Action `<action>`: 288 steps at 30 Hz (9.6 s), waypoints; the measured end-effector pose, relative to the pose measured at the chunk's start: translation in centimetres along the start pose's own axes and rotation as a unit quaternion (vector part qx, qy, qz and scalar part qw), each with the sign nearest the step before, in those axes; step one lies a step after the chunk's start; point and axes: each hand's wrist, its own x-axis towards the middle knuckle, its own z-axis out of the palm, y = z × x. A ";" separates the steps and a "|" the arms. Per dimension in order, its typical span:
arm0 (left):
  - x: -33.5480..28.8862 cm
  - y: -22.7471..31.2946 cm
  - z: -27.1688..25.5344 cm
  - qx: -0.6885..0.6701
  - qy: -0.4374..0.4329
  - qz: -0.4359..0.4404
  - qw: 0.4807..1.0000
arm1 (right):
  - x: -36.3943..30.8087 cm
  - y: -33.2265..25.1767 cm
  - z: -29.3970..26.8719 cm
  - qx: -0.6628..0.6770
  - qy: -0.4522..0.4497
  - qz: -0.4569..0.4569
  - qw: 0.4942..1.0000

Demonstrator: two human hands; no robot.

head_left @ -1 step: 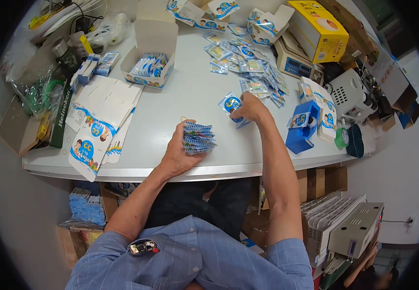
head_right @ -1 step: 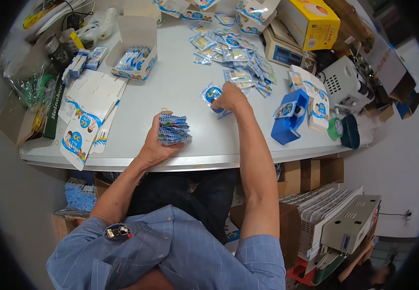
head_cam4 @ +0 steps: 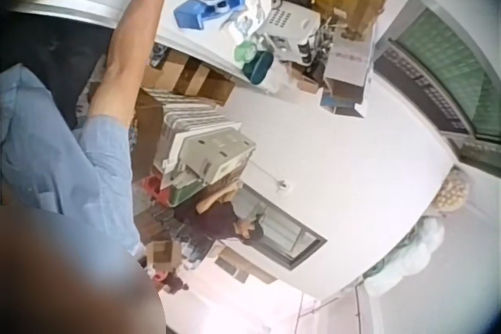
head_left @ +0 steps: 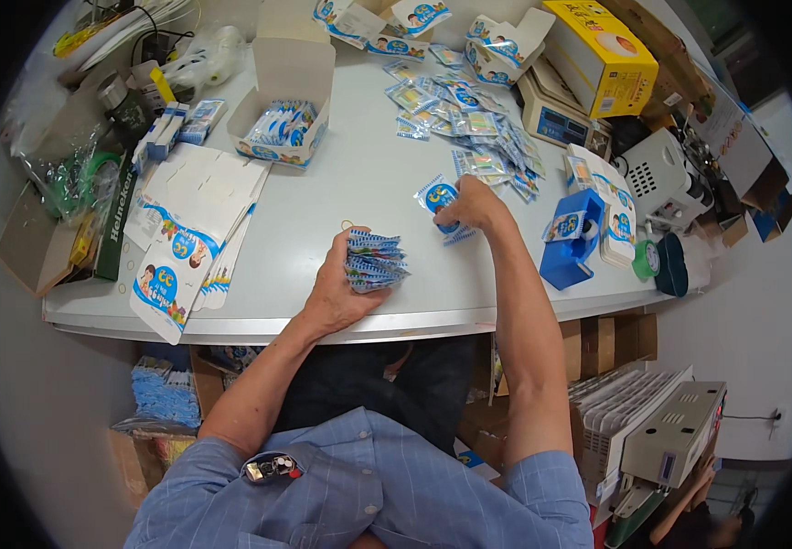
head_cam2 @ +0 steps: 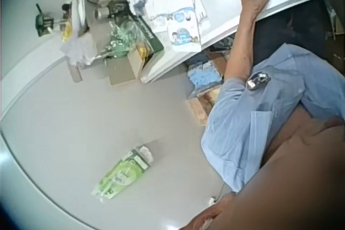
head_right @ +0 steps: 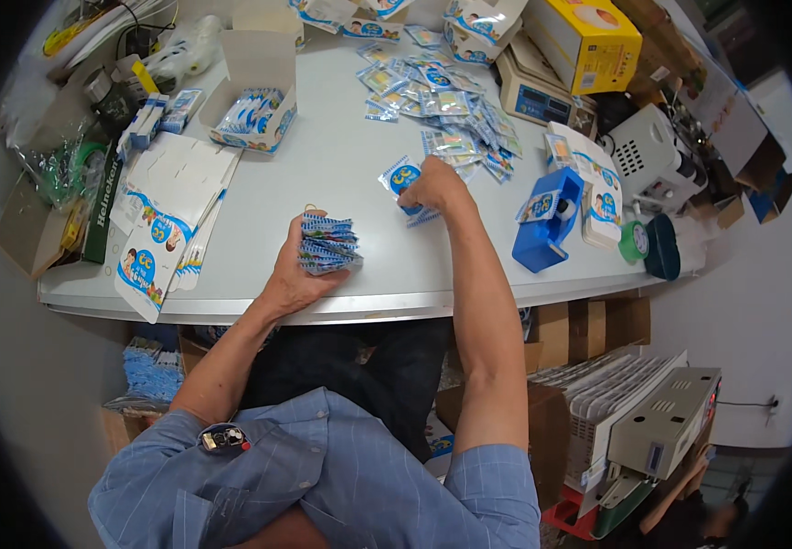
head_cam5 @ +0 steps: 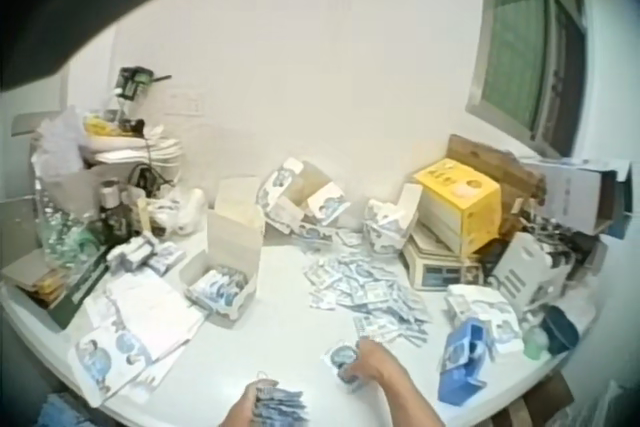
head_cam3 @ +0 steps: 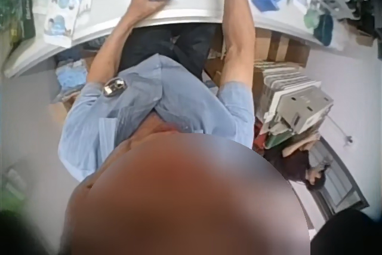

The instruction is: Counting and stacking small product packets and placing them into cardboard boxes.

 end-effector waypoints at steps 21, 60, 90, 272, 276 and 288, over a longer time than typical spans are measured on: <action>0.1 -0.6 1.3 0.116 0.016 0.105 0.988 | -7.3 -2.9 9.5 0.494 -0.194 -0.315 0.787; 0.5 -0.6 0.8 0.011 0.005 0.015 1.000 | 3.5 5.4 -0.1 -0.119 0.302 -0.235 0.916; 0.5 -0.3 0.9 -0.006 0.004 0.010 1.000 | -3.4 2.6 -0.6 -0.121 0.052 -0.275 0.952; 11.2 -1.5 -7.8 -0.351 0.144 -0.008 0.925 | 0.9 -5.0 8.4 0.707 0.002 -0.219 0.673; 10.6 -1.7 -8.3 -0.442 0.098 0.005 0.891 | 1.3 -3.5 7.8 0.676 -0.047 -0.317 0.664; 8.5 2.5 -10.0 0.156 0.037 -0.020 0.987 | -1.8 -6.4 3.4 0.390 -0.035 -0.210 0.896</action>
